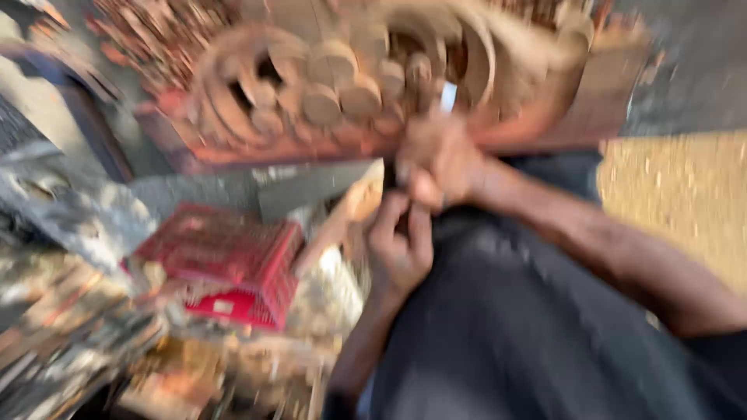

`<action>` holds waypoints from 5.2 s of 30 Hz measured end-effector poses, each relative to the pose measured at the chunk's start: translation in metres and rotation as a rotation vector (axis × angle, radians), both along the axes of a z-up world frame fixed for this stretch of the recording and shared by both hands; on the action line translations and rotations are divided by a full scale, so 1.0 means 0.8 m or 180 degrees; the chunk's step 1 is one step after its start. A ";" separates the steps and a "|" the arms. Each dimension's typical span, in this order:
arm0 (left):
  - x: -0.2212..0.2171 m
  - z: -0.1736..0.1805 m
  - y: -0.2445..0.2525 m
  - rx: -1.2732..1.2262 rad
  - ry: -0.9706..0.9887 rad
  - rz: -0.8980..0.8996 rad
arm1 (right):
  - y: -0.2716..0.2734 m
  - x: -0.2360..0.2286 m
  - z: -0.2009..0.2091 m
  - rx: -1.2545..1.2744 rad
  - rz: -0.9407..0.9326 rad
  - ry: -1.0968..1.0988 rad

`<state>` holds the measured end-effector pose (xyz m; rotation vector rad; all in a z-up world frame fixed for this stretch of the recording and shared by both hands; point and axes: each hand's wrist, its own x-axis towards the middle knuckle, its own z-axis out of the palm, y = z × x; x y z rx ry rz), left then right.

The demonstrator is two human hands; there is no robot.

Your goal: The person carves intricate floral designs into a piece of wood using various chisels.

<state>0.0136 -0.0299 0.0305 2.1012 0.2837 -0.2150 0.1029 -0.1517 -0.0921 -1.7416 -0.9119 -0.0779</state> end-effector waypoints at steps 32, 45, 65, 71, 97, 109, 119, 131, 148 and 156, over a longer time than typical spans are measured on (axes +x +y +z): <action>-0.052 0.057 -0.028 -0.0401 -0.0219 0.1121 | -0.030 0.040 0.030 -0.0246 0.1380 0.0395; -0.032 -0.005 -0.100 0.0575 -0.1242 0.1430 | -0.034 0.058 0.037 -0.0098 0.1959 0.0310; -0.047 0.002 -0.076 -0.1799 0.0474 0.1796 | -0.025 0.067 0.038 -0.0566 0.2636 0.0193; -0.050 -0.021 -0.059 -0.1049 0.0518 0.1565 | -0.022 0.067 0.032 -0.0637 0.2584 0.0324; -0.036 -0.001 -0.099 -0.0737 0.0450 0.1947 | -0.035 0.060 0.024 -0.0314 0.2383 0.0338; -0.062 -0.014 -0.117 -0.0096 -0.1392 0.1858 | -0.041 0.063 0.024 -0.0396 0.2393 0.0267; -0.043 -0.009 -0.123 0.0084 -0.1189 0.2157 | -0.031 0.074 0.036 -0.0181 0.2266 0.0182; -0.066 -0.019 -0.108 -0.2138 0.0022 0.2238 | -0.029 0.064 0.034 -0.0602 0.2734 -0.0058; -0.084 -0.016 -0.030 -0.1788 0.0294 0.1602 | -0.109 0.034 0.103 -0.1365 0.0826 0.0557; -0.061 -0.024 -0.025 -0.1438 0.0493 0.1487 | 0.002 0.039 0.041 -0.0634 0.2034 -0.0092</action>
